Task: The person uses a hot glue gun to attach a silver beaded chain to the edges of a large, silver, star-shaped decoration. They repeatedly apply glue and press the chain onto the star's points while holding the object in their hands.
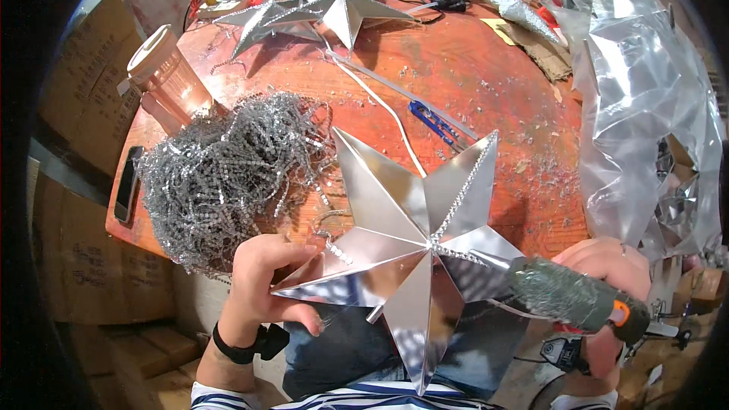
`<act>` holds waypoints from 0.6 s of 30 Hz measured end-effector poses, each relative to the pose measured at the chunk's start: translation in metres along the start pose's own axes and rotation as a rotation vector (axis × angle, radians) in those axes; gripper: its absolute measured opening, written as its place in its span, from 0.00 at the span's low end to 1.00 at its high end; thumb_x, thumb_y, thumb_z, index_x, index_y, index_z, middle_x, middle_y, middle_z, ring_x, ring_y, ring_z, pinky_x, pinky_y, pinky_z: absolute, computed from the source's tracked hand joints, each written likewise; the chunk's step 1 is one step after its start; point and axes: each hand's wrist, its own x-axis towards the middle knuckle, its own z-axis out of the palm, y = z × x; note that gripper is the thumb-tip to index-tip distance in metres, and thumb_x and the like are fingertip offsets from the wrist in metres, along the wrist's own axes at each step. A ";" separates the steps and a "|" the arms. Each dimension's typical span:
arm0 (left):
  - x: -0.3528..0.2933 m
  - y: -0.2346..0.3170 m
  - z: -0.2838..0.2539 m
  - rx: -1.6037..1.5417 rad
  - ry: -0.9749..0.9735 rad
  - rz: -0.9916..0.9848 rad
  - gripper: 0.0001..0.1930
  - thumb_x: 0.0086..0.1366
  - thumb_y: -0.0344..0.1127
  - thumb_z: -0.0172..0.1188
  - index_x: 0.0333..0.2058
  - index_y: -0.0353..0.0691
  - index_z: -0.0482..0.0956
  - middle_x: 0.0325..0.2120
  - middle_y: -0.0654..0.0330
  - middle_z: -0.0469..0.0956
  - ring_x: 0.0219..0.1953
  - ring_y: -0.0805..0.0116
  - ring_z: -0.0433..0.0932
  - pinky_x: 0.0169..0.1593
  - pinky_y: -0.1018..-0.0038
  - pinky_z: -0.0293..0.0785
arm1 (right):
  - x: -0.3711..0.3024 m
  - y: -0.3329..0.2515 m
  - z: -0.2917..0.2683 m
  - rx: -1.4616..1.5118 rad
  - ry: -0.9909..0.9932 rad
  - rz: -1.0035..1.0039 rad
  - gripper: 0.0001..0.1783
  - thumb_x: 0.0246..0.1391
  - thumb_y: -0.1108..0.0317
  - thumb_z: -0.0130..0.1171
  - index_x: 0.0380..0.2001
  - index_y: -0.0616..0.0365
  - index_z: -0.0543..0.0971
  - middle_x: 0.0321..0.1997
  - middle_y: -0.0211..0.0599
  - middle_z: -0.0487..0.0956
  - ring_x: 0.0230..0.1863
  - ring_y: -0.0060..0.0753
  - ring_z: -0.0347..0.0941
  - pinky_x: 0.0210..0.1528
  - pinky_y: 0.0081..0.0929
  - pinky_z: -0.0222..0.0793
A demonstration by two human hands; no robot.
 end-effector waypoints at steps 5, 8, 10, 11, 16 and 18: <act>-0.003 0.002 -0.011 -0.014 -0.104 -0.081 0.45 0.36 0.76 0.60 0.41 0.38 0.73 0.19 0.62 0.70 0.19 0.66 0.69 0.25 0.72 0.63 | 0.015 0.011 0.009 -0.021 -0.110 -0.137 0.27 0.50 0.44 0.58 0.24 0.61 0.77 0.25 0.39 0.80 0.29 0.43 0.79 0.34 0.33 0.76; -0.005 0.001 -0.013 -0.051 -0.122 -0.114 0.44 0.40 0.77 0.57 0.39 0.37 0.73 0.19 0.62 0.70 0.19 0.67 0.69 0.25 0.72 0.62 | 0.019 0.016 0.010 -0.024 -0.137 -0.188 0.31 0.49 0.40 0.58 0.23 0.63 0.77 0.23 0.40 0.79 0.25 0.40 0.77 0.31 0.31 0.75; -0.006 -0.001 -0.012 -0.067 -0.106 -0.109 0.42 0.42 0.76 0.57 0.38 0.38 0.73 0.17 0.64 0.69 0.16 0.69 0.67 0.23 0.73 0.59 | 0.021 0.018 0.011 -0.008 -0.151 -0.190 0.29 0.50 0.41 0.57 0.23 0.63 0.77 0.23 0.40 0.79 0.25 0.40 0.77 0.31 0.31 0.75; -0.005 -0.003 -0.009 -0.081 -0.090 -0.094 0.41 0.43 0.76 0.56 0.37 0.38 0.73 0.15 0.64 0.68 0.16 0.69 0.66 0.22 0.74 0.58 | 0.021 0.017 0.010 -0.007 -0.151 -0.178 0.29 0.51 0.42 0.57 0.24 0.63 0.77 0.23 0.40 0.79 0.25 0.40 0.77 0.31 0.31 0.75; -0.003 -0.003 -0.009 -0.049 -0.053 -0.056 0.38 0.42 0.71 0.62 0.41 0.42 0.76 0.13 0.69 0.66 0.14 0.69 0.67 0.20 0.74 0.59 | 0.025 0.016 0.008 0.015 -0.185 -0.123 0.25 0.52 0.46 0.56 0.24 0.62 0.78 0.23 0.39 0.79 0.26 0.40 0.78 0.32 0.32 0.74; -0.002 -0.004 -0.009 -0.039 -0.069 -0.043 0.38 0.43 0.70 0.62 0.40 0.42 0.76 0.14 0.69 0.67 0.14 0.69 0.67 0.20 0.74 0.60 | 0.024 0.006 0.010 -0.012 -0.153 -0.065 0.24 0.52 0.47 0.55 0.24 0.61 0.78 0.22 0.37 0.79 0.25 0.41 0.78 0.32 0.32 0.74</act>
